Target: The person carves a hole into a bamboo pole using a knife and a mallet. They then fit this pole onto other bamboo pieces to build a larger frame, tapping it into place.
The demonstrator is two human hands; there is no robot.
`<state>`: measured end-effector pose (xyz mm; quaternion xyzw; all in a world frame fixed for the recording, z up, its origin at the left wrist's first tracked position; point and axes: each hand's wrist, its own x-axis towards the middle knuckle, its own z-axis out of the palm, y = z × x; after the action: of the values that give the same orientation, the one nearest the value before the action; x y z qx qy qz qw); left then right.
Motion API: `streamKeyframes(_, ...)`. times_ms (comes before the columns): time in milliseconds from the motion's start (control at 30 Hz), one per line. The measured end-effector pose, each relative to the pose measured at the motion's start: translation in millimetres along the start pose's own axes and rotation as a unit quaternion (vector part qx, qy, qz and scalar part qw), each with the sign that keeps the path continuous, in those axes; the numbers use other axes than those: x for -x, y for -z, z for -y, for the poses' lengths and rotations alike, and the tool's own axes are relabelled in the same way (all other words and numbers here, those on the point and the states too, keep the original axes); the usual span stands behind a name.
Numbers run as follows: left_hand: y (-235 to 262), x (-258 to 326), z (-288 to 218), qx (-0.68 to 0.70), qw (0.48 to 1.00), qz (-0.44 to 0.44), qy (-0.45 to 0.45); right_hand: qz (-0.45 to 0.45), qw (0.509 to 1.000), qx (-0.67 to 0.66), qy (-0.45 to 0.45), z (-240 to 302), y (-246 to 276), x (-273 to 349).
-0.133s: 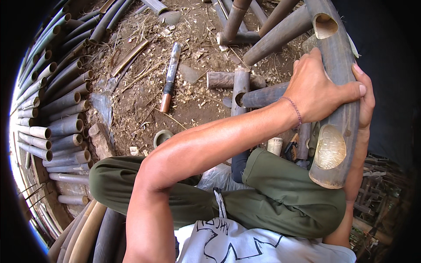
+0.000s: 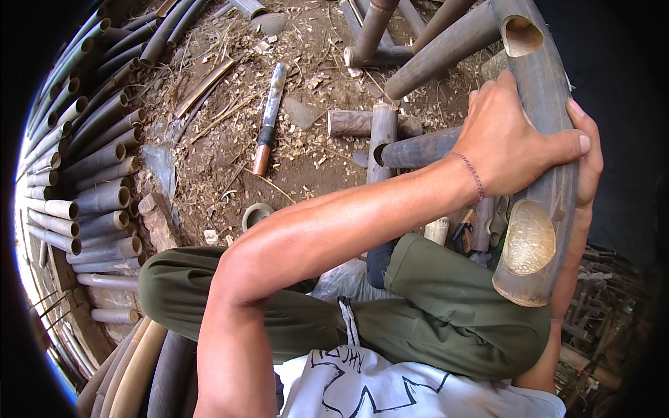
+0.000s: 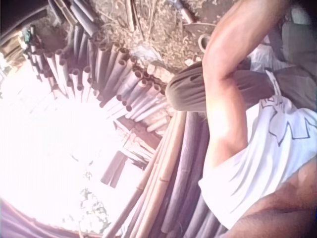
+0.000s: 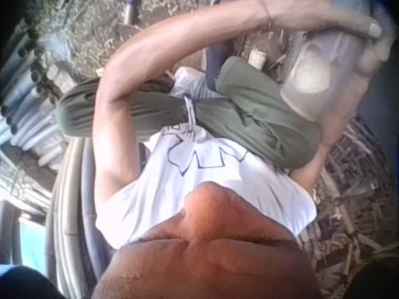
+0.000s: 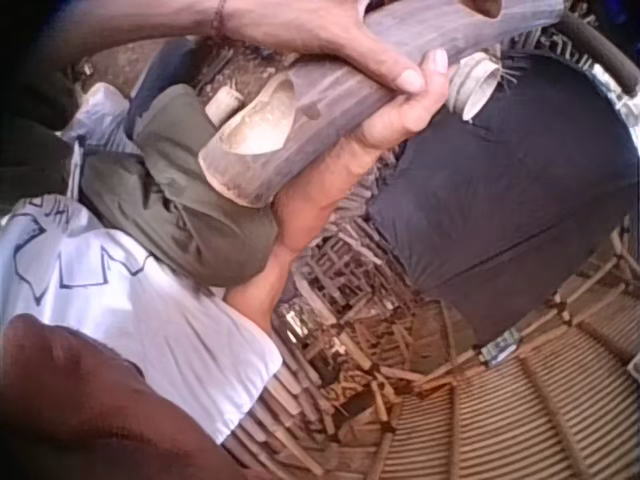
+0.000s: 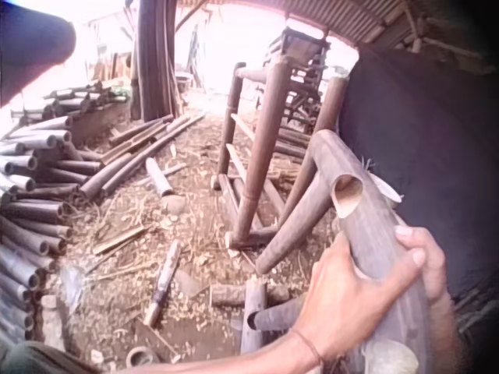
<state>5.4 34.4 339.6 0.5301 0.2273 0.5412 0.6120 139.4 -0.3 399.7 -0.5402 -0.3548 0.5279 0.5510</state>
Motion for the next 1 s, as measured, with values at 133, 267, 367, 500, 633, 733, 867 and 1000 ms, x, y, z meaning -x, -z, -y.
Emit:
streamKeyframes(133, 2, 0, -1, -0.01, 1.0, -0.006, 0.011, -0.014, 1.0, -0.019, -0.001, -2, -4, 2)
streamKeyframes(267, 4, 1, 2, -0.025, 1.0, -0.011, 0.013, 0.007, 1.0, -0.015, 0.009, -7, 2, -1)
streamKeyframes(367, 7, 0, 1, -0.039, 0.999, -0.001, -0.001, 0.003, 1.0, -0.007, 0.017, -9, -2, 1)
streamKeyframes(500, 19, 2, 4, -0.028, 0.999, 0.03, 0.021, -0.006, 1.0, 0.007, 0.023, -17, -4, -1)
streamKeyframes(633, 34, 21, 30, 0.066, 0.988, 0.127, -0.059, 0.055, 0.983, 0.158, 0.069, -12, -17, 11)
streamKeyframes(733, 49, 44, 67, -0.066, 0.984, 0.104, -0.131, 0.082, 0.975, 0.186, 0.095, -20, -17, 16)
streamKeyframes(867, 41, 54, 112, -0.202, 0.963, 0.043, -0.171, 0.02, 0.964, 0.238, 0.118, -25, 0, 20)
streamKeyframes(1000, 29, 49, 133, -0.227, 0.96, 0.008, -0.163, -0.024, 0.796, 0.527, 0.297, -11, -12, 21)
